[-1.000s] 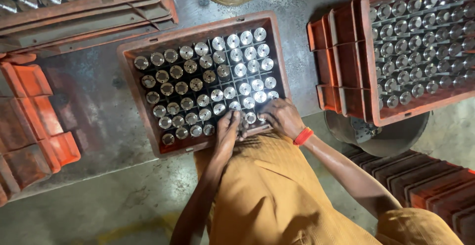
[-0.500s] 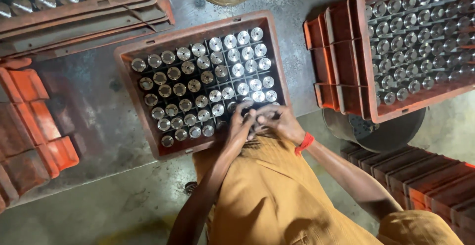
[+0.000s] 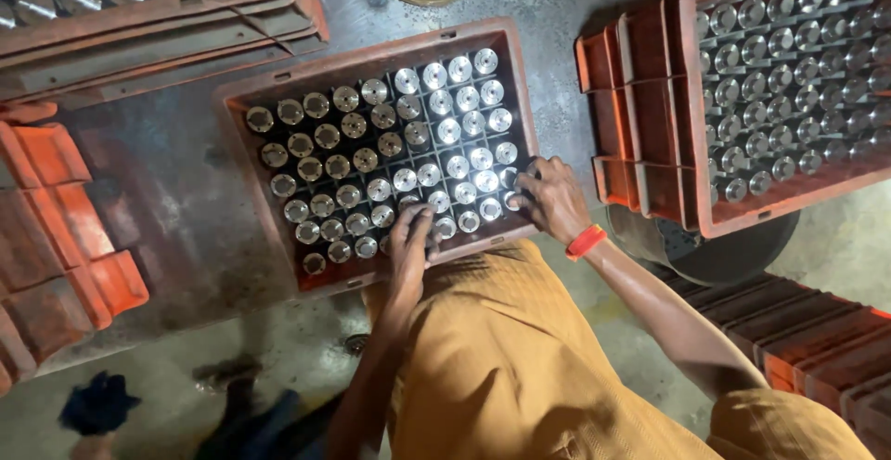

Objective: The person repeatedly picks up small metal caps from a nearby container and places them into empty slots in a red plastic crate. The person works methodically across the crate, filling the grid of slots with the caps.

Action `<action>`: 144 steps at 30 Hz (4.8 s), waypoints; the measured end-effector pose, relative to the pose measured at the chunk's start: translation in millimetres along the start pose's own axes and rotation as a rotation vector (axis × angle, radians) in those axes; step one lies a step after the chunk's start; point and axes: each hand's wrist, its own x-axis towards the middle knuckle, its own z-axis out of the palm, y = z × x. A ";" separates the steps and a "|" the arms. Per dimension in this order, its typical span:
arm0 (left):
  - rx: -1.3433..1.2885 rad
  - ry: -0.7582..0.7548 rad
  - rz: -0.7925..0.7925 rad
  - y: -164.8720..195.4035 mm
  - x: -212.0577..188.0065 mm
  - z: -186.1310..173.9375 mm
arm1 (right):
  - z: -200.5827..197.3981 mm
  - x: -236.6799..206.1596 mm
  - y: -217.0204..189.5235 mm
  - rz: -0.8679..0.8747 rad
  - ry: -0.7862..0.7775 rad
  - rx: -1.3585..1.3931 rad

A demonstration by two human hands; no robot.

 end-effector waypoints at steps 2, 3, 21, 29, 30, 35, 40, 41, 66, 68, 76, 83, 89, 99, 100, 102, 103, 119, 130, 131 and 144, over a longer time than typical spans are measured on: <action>-0.020 0.030 0.066 -3.5 -1.0 -8.0 | -0.2 4.9 -4.1 0.059 -0.067 -0.066; -0.041 0.048 0.123 -4.7 -0.4 -11.4 | -1.5 6.6 -6.0 0.089 -0.109 -0.117; 0.761 1.038 0.840 -10.6 11.3 -57.3 | -173.1 311.3 84.7 0.034 0.831 0.351; 0.840 1.100 0.865 -5.0 12.8 -51.0 | -188.0 392.4 143.3 -0.004 0.340 -0.025; 0.829 1.101 0.879 -5.0 14.5 -51.0 | -183.6 398.3 143.4 0.006 0.283 -0.022; 0.759 1.072 0.819 -11.2 17.4 -54.4 | -164.1 410.6 124.1 0.110 0.219 -0.212; 0.745 1.108 0.764 -18.9 19.2 -57.0 | -165.2 402.6 139.2 -0.077 0.299 -0.097; 0.734 1.114 0.748 -19.6 19.7 -57.7 | -167.1 404.3 147.7 -0.181 0.381 -0.074; 0.850 1.142 0.762 -5.6 17.4 -49.3 | -225.4 404.5 207.0 0.423 0.230 1.950; 0.879 1.169 0.751 -5.7 18.2 -50.8 | -224.5 403.5 207.3 0.437 0.234 2.031; 0.848 1.108 0.832 2.2 9.3 -42.6 | -228.3 376.0 186.4 0.408 0.339 2.074; 0.748 1.015 0.822 -13.7 18.5 -65.5 | -175.1 292.1 105.1 0.178 0.304 1.991; -0.301 0.481 0.347 -13.5 19.5 -83.4 | -36.9 123.4 -82.3 0.548 0.078 1.775; -0.898 -0.421 0.009 -25.8 25.1 -69.6 | 72.3 53.1 -233.3 -0.279 0.397 0.511; -0.884 -0.324 -0.071 -24.8 26.6 -72.0 | 70.5 53.0 -231.7 -0.183 0.367 0.578; -0.857 -0.133 -0.206 -17.1 31.2 -76.8 | 66.1 56.7 -224.7 -0.013 0.303 0.711; -0.861 -0.200 -0.148 -13.0 33.5 -80.8 | 63.8 60.4 -218.5 0.068 0.296 0.758; -0.875 -0.052 0.088 3.5 -12.6 -118.9 | 100.2 100.4 -152.4 -0.184 -0.139 0.092; -0.425 -0.079 -0.087 -2.0 -1.6 -75.7 | 69.3 54.4 -154.8 0.111 -0.270 0.966; -0.374 -0.109 -0.088 -3.7 -2.2 -73.3 | 71.9 52.3 -152.4 0.139 -0.228 0.879; -0.642 -0.072 -0.009 0.9 -22.0 -103.9 | 85.5 51.5 -117.5 -0.209 0.163 0.208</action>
